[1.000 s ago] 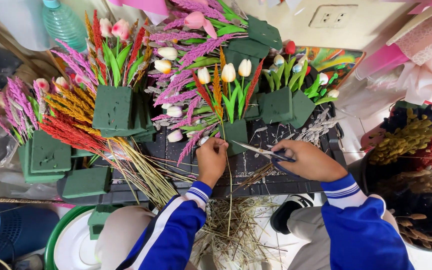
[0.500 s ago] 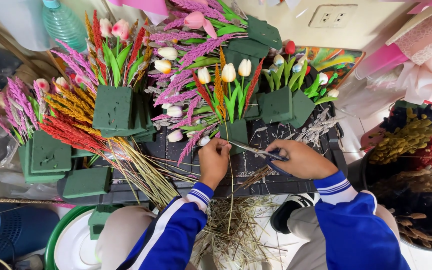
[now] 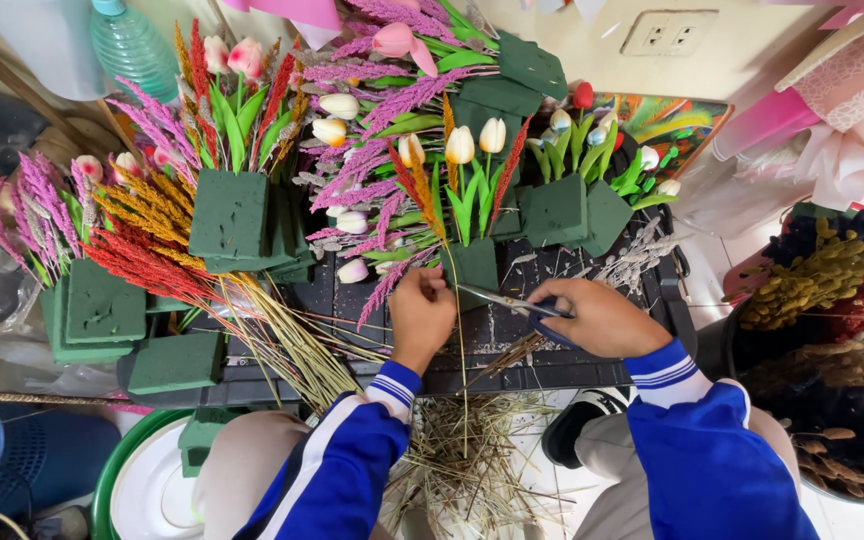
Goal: The person arranges artificial flowers and dried grass into a green foam block. They use scissors to trim the stems of the dried grass and insert them into the foam alongside the flowers.
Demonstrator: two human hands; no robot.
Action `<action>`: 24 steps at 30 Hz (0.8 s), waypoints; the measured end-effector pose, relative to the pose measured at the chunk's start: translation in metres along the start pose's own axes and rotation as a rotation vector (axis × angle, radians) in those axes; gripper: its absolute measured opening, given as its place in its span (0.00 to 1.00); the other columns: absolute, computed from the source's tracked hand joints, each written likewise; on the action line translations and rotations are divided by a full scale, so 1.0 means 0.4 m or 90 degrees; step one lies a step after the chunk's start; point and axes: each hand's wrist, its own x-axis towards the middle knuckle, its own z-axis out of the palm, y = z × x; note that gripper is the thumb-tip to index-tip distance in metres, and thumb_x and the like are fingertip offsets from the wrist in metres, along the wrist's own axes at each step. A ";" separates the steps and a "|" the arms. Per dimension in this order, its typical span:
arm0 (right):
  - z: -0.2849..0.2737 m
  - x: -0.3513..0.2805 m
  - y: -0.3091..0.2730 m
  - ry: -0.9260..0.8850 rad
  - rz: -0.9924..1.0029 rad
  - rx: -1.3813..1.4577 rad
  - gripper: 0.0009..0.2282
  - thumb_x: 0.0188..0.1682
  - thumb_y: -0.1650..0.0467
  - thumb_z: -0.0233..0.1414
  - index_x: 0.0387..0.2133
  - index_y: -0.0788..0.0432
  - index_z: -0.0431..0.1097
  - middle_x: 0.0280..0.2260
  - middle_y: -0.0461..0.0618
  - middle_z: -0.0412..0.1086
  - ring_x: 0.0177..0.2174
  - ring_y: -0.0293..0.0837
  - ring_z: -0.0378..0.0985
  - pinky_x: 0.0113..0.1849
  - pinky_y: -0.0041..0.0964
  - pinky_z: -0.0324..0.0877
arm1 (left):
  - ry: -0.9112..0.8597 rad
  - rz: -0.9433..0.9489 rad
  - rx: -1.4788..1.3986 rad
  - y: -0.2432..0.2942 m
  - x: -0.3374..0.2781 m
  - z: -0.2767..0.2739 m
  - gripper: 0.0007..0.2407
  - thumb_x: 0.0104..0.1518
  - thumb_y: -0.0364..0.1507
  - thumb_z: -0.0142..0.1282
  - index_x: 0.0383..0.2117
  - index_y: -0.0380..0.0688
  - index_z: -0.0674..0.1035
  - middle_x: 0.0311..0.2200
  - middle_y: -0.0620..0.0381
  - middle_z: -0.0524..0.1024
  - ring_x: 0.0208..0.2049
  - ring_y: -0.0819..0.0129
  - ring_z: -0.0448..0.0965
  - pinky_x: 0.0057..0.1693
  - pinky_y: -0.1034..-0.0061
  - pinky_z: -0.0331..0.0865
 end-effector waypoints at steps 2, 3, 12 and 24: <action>0.004 0.002 0.001 -0.003 -0.005 -0.007 0.14 0.47 0.72 0.56 0.48 0.54 0.74 0.27 0.55 0.79 0.27 0.51 0.84 0.31 0.42 0.77 | 0.011 0.005 -0.018 0.001 0.013 -0.006 0.07 0.51 0.26 0.58 0.35 0.41 0.84 0.28 0.51 0.84 0.33 0.56 0.85 0.42 0.66 0.76; 0.007 0.002 0.001 -0.007 -0.013 -0.013 0.15 0.46 0.72 0.56 0.48 0.53 0.74 0.27 0.55 0.80 0.27 0.51 0.84 0.31 0.43 0.77 | 0.010 0.019 -0.025 0.000 0.020 -0.008 0.08 0.52 0.27 0.59 0.35 0.42 0.84 0.28 0.51 0.84 0.32 0.59 0.84 0.41 0.67 0.76; 0.003 -0.027 -0.074 -0.015 -0.052 -0.089 0.14 0.46 0.70 0.57 0.47 0.48 0.76 0.32 0.58 0.81 0.35 0.59 0.85 0.39 0.52 0.77 | 0.054 0.082 -0.057 0.001 0.024 -0.020 0.03 0.52 0.24 0.63 0.31 0.43 0.86 0.23 0.53 0.82 0.28 0.63 0.83 0.37 0.71 0.75; 0.228 0.076 0.037 -0.044 -0.034 -0.164 0.15 0.49 0.66 0.56 0.50 0.50 0.74 0.40 0.59 0.79 0.44 0.58 0.82 0.47 0.52 0.76 | 0.044 0.112 -0.039 0.012 -0.007 -0.013 0.02 0.53 0.27 0.64 0.30 0.47 0.86 0.22 0.53 0.82 0.29 0.58 0.83 0.37 0.67 0.74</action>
